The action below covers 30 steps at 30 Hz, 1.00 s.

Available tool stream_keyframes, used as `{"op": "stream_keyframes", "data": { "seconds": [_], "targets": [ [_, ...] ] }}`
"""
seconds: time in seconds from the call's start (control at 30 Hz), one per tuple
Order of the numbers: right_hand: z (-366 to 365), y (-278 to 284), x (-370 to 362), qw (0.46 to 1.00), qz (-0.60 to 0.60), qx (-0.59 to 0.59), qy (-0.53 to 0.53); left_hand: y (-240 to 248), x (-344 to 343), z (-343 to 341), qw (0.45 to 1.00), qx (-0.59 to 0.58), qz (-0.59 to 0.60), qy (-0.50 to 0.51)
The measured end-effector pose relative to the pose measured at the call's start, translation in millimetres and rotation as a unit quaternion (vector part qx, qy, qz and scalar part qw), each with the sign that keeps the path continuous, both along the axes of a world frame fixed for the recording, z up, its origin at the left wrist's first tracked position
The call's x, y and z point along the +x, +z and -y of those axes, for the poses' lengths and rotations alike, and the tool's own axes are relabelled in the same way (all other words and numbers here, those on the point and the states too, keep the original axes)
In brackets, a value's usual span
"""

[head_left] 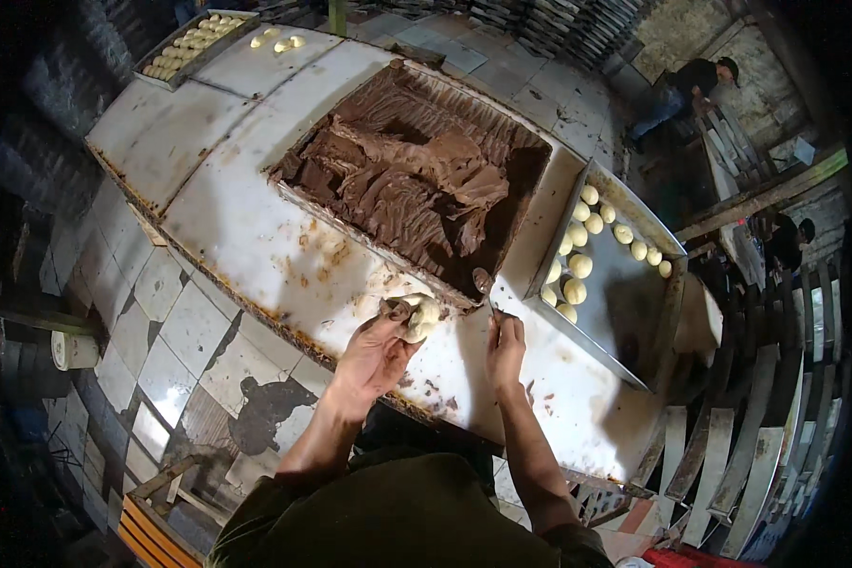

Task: The person scoops a brown paste filling from a large metal tray and places it into small dough balls. They then seal the dough around the filling and place the finished items onto a baking sheet. The process is repeated continuously to fill multiple trays.

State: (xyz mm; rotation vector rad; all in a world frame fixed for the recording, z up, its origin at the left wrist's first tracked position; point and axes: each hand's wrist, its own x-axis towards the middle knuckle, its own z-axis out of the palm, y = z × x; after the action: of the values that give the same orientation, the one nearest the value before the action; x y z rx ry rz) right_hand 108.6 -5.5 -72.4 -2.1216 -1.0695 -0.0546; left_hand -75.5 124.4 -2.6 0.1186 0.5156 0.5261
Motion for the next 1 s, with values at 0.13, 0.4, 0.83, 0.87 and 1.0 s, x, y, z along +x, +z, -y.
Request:
{"op": "stream_keyframes", "data": {
  "seconds": [0.13, 0.4, 0.83, 0.87, 1.0],
  "targets": [
    [-6, 19, -6, 0.995, 0.092, 0.022, -0.013, 18, 2, 9, 0.994, 0.109, 0.005, -0.026],
    [-7, 78, -34, 0.94, -0.333, 0.069, 0.0, 29, 0, 22, 0.98, 0.16, -0.066, -0.102],
    [-22, 87, -74, 0.694, -0.706, 0.139, 0.018, 21, -3, 20, 0.607, 0.73, -0.285, -0.132],
    [-20, 88, -75, 0.696, -0.706, 0.128, 0.022, 23, -3, 21, 0.572, 0.753, -0.3, -0.126],
    [-20, 96, -77, 0.687, -0.711, 0.151, 0.027, 28, -7, 20, 0.587, 0.738, -0.297, -0.15]
  ]
}}
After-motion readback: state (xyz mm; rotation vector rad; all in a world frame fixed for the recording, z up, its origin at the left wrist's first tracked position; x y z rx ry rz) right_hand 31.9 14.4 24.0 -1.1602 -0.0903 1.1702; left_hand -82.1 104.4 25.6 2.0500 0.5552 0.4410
